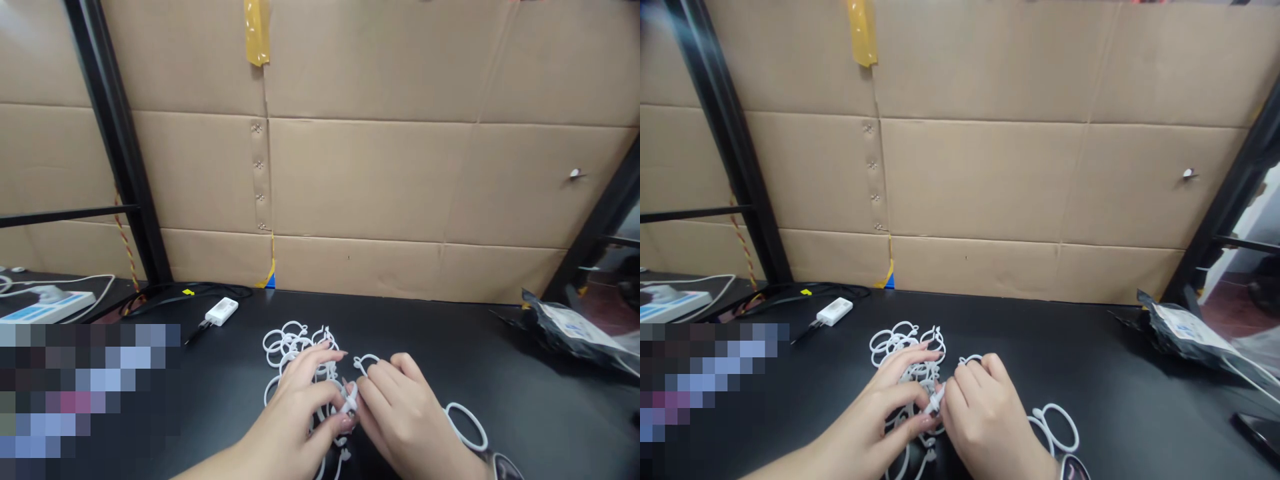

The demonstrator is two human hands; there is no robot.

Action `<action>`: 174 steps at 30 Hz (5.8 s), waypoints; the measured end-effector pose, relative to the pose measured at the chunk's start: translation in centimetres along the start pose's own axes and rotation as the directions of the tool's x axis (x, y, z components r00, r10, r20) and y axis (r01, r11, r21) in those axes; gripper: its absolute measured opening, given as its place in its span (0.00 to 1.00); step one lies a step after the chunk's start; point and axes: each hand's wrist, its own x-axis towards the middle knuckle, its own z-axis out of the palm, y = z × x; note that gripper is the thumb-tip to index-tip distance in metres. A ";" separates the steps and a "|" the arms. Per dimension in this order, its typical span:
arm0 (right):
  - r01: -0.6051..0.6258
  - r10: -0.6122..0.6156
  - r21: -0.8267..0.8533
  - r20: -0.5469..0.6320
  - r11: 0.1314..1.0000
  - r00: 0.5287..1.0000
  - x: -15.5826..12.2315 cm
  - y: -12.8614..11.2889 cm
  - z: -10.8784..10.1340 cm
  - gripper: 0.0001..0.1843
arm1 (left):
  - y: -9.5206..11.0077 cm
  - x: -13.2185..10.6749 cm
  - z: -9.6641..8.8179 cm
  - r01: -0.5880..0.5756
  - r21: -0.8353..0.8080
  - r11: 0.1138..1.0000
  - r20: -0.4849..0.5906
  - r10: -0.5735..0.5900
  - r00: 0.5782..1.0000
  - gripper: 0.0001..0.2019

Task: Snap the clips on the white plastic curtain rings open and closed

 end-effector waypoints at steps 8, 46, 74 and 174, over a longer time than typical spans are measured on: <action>0.008 -0.007 0.035 -0.041 0.999 0.999 0.3 -0.5 0.0 0.17 | 0.5 0.2 -0.2 0.093 -0.172 0.981 0.048 -0.086 0.995 0.11; -0.345 0.381 0.431 0.002 0.834 0.925 0.4 -0.2 0.1 0.18 | 1.5 0.7 -1.7 0.071 -0.527 0.847 0.096 -0.024 0.995 0.16; -0.673 0.291 0.126 0.832 0.729 0.471 -3.3 8.9 -4.3 0.09 | -1.8 1.6 -1.5 0.159 0.052 0.986 -0.210 -0.144 0.967 0.07; -0.808 0.292 0.045 0.920 0.588 0.263 -5.2 12.9 -2.8 0.03 | -1.6 1.2 -1.3 0.084 0.209 0.974 -0.191 -0.044 0.981 0.05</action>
